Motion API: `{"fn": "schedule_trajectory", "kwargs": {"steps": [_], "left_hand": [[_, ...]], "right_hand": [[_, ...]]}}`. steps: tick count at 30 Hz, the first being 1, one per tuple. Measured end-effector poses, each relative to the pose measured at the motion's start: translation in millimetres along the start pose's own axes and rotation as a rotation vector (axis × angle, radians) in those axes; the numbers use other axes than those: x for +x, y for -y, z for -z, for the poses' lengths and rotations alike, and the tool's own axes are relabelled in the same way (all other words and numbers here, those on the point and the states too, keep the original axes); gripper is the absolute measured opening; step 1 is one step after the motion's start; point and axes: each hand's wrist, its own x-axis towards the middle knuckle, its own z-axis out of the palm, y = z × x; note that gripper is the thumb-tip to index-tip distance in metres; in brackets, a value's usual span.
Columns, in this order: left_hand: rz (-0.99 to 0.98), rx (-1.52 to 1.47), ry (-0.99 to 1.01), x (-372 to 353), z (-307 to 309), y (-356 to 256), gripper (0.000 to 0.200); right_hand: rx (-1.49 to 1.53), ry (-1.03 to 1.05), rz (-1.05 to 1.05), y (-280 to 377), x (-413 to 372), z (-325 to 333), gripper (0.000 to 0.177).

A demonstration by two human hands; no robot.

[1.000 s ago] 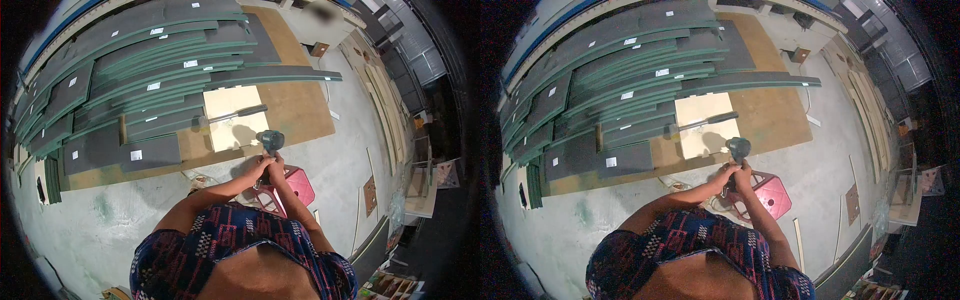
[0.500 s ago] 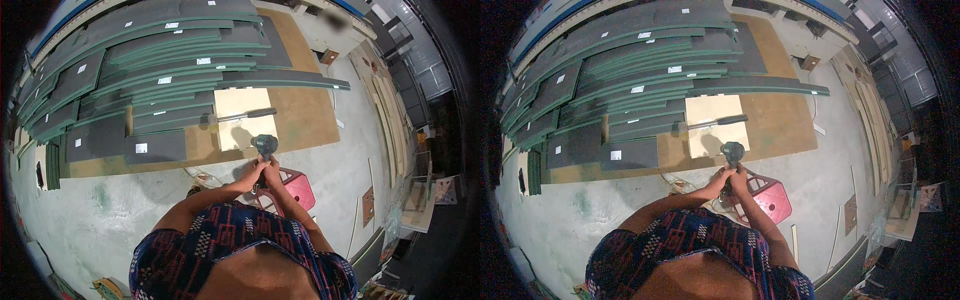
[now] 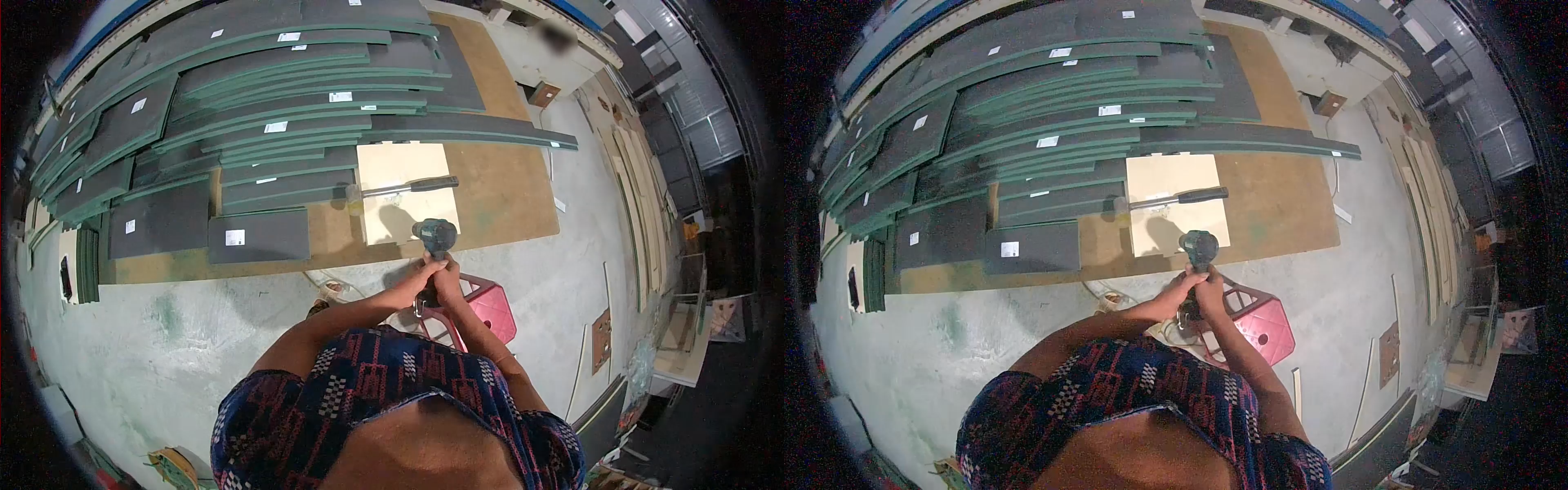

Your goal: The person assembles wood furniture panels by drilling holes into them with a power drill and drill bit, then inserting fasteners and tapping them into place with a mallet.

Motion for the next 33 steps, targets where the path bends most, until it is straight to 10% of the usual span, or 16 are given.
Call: {"fn": "schedule_trajectory", "kwargs": {"steps": [20, 33], "left_hand": [[-0.323, -0.170, -0.160, -18.7, 41.2, 12.6, 0.030], [-0.199, -0.177, -0.157, -30.4, 34.1, -17.0, 0.035]], "right_hand": [[-0.087, 0.290, 0.090, -19.3, -1.1, -46.0, 0.024], [-0.133, 0.263, 0.071, -20.5, 19.3, -52.6, 0.028]]}}
